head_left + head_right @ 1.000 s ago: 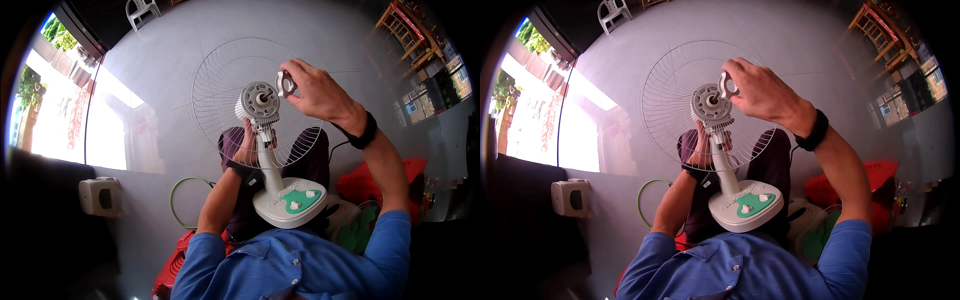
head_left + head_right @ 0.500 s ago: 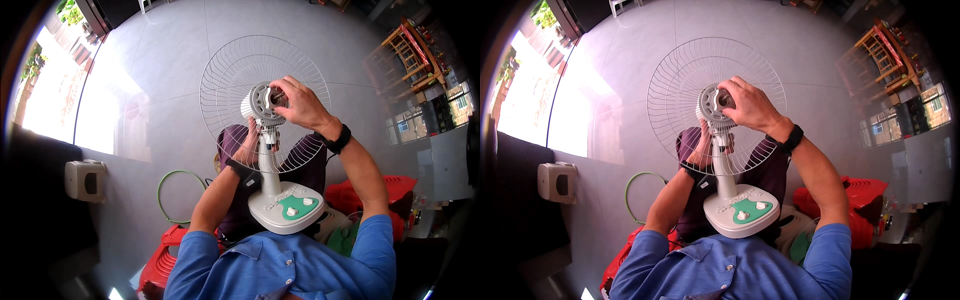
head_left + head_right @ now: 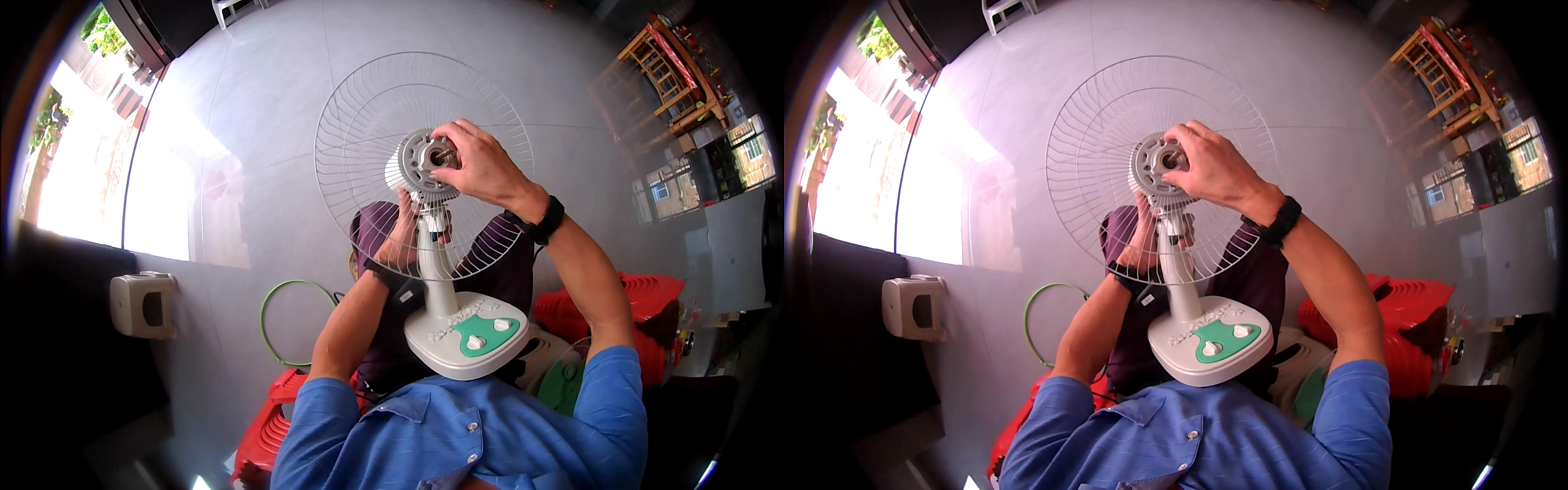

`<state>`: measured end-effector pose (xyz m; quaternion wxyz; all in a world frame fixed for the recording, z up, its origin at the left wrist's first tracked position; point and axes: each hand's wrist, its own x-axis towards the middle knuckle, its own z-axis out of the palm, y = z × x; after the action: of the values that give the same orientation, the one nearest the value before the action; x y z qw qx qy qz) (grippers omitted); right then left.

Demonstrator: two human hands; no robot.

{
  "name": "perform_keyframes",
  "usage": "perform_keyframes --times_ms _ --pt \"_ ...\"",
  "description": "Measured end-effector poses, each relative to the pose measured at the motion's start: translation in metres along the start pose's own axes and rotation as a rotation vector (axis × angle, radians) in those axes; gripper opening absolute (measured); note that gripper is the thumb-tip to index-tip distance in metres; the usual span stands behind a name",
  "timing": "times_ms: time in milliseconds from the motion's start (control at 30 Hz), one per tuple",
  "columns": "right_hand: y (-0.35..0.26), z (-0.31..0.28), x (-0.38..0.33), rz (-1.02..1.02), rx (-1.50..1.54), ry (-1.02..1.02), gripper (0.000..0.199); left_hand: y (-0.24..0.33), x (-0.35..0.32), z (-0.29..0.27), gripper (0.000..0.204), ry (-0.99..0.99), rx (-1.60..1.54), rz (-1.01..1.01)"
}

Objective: The person assembles a desk fan by hand, attaching the rear guard, the green fan blade, and the front guard. They use a screwdriver to tighten the screw on the guard ring that holds the two sections together.

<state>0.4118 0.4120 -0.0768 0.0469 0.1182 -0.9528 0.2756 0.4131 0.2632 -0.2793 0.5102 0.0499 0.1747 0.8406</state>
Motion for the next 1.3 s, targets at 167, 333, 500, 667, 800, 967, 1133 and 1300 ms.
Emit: perform_keyframes --times_ms 167,333,500,667,800,967,1133,1300 --pt "0.003 0.000 -0.003 -0.007 -0.041 0.025 0.056 -0.001 0.001 -0.001 0.106 0.009 0.022 0.004" --pt "0.008 -0.010 -0.006 -0.038 -0.087 -0.005 0.051 0.000 0.001 -0.006 0.101 -0.111 0.007 0.028" --pt "-0.009 -0.014 -0.007 0.180 -0.252 -0.102 0.057 -0.001 -0.002 -0.005 0.103 -0.076 0.013 0.027" --pt "-0.005 -0.019 -0.002 -0.011 0.024 -0.074 0.061 0.000 -0.004 0.002 0.101 -0.046 0.006 0.027" --pt "0.006 -0.007 0.002 -0.072 0.037 -0.088 0.061 0.002 -0.006 0.007 0.099 -0.054 0.008 0.046" --pt "0.008 -0.003 0.004 -0.069 0.007 -0.074 0.057 0.001 -0.004 0.000 0.099 -0.061 0.009 0.026" --pt "-0.011 -0.005 0.004 0.121 -0.170 -0.103 0.054 0.002 -0.007 0.005 0.100 -0.044 -0.002 0.025" --pt "0.004 -0.005 0.000 -0.106 0.076 -0.002 0.046 0.001 -0.003 0.002 0.099 -0.090 0.007 0.044"
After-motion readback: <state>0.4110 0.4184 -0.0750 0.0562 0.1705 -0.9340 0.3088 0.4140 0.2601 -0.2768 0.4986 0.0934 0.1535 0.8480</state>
